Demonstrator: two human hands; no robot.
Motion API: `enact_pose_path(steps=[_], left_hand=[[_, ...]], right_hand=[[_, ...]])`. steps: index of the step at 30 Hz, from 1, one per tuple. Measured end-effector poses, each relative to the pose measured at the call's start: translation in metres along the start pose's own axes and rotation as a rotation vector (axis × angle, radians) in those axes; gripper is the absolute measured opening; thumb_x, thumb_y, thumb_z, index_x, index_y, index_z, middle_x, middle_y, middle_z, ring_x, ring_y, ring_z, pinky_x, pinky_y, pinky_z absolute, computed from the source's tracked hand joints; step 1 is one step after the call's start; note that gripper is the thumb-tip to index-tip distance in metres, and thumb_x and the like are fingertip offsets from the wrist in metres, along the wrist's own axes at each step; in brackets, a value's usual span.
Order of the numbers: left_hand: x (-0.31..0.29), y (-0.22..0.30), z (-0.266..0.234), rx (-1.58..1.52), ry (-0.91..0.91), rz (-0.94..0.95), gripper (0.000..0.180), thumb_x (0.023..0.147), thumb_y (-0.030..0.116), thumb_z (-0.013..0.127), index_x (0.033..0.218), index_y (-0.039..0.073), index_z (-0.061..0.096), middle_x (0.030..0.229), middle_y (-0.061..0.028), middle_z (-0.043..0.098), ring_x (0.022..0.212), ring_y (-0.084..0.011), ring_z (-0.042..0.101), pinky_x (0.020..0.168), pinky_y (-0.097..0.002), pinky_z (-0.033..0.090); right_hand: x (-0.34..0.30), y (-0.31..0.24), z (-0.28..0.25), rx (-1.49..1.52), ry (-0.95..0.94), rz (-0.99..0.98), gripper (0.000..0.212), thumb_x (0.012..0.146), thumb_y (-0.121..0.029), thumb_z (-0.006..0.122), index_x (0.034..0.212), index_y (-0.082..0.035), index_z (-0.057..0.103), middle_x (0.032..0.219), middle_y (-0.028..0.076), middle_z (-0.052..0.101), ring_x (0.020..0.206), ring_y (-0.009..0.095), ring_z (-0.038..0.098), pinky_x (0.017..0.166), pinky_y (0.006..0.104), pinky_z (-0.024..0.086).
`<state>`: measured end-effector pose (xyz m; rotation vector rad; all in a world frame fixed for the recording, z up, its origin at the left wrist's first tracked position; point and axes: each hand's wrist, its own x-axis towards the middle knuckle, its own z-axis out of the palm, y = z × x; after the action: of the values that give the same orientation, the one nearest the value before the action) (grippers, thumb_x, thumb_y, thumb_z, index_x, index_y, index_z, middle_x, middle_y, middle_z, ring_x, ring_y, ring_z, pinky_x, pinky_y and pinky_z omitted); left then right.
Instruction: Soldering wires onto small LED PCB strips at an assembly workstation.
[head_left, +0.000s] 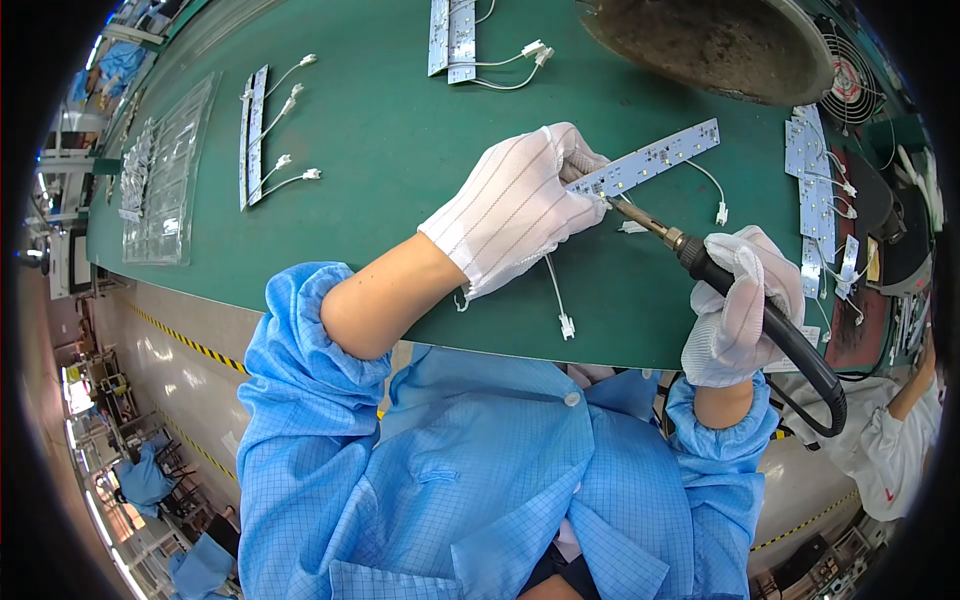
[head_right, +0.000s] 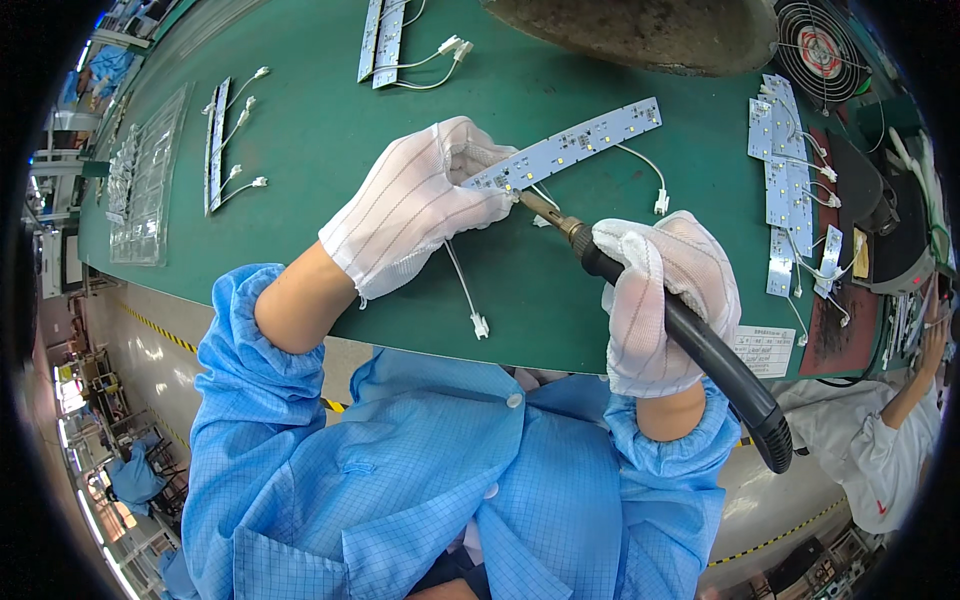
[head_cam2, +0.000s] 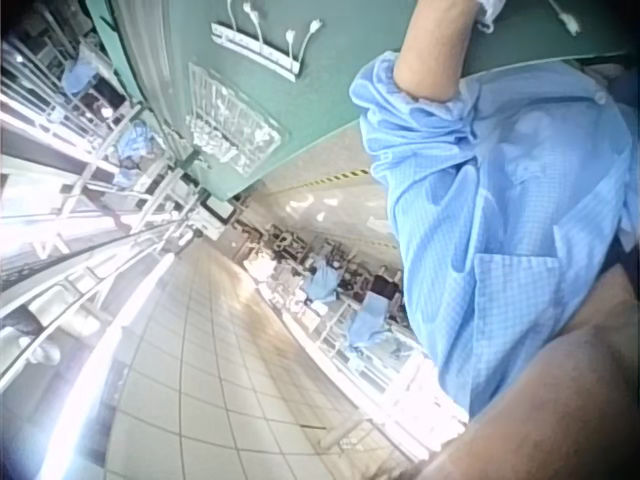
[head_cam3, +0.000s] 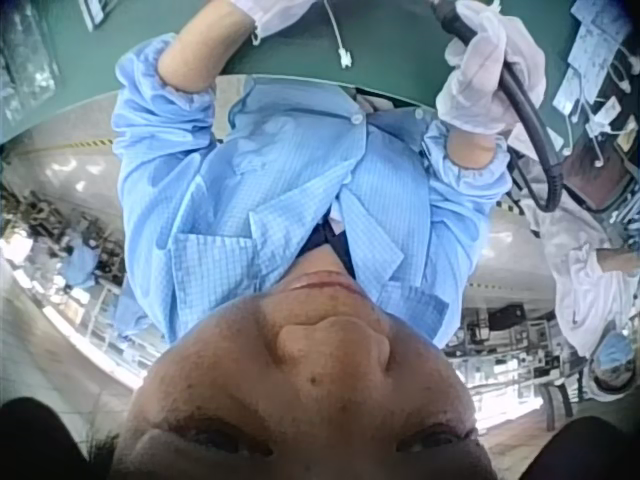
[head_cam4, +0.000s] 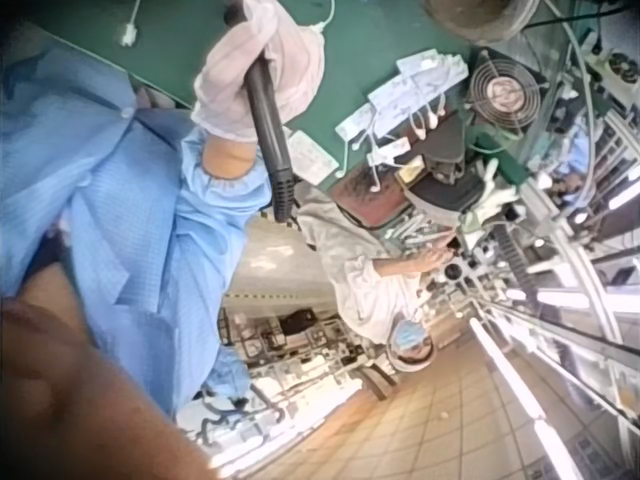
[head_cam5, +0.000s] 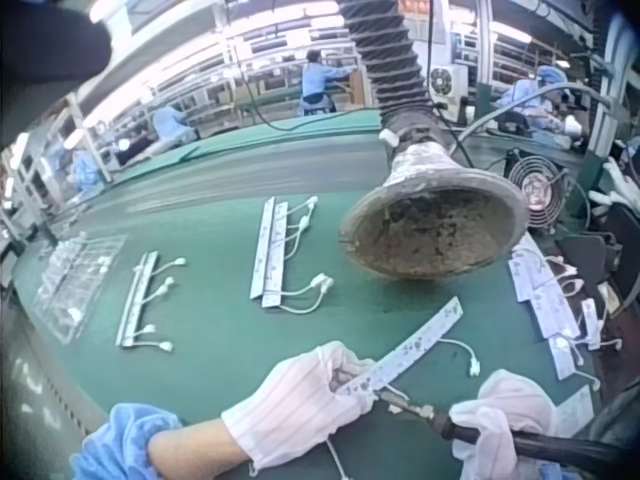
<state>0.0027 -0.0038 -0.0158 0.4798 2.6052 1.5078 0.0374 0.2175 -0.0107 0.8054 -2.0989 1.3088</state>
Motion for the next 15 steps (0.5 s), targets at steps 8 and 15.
enact_pose_path(steps=[8,15], left_hand=[[-0.002,0.002,-0.008,0.219,-0.002,0.250,0.026,0.077,0.018,0.062,0.090,-0.003,0.059,0.078,-0.0151,0.062,0.071,-0.0273,0.060,0.066,-0.0349,0.049],[-0.009,0.046,-0.044,0.563,-0.301,-0.048,0.050,0.076,0.046,0.065,0.093,-0.002,0.062,0.085,-0.0164,0.065,0.079,-0.0297,0.063,0.070,-0.0363,0.050]], right_hand=[[0.005,-0.003,0.000,0.067,0.010,0.050,0.014,0.085,-0.006,0.049,0.091,0.006,0.053,0.082,0.018,0.061,0.066,0.021,0.056,0.060,0.0308,0.048],[-0.002,0.012,-0.006,-0.669,0.111,-0.335,0.039,0.088,-0.021,0.057,0.118,-0.005,0.037,0.089,0.011,0.058,0.073,0.023,0.059,0.061,0.0317,0.050]])
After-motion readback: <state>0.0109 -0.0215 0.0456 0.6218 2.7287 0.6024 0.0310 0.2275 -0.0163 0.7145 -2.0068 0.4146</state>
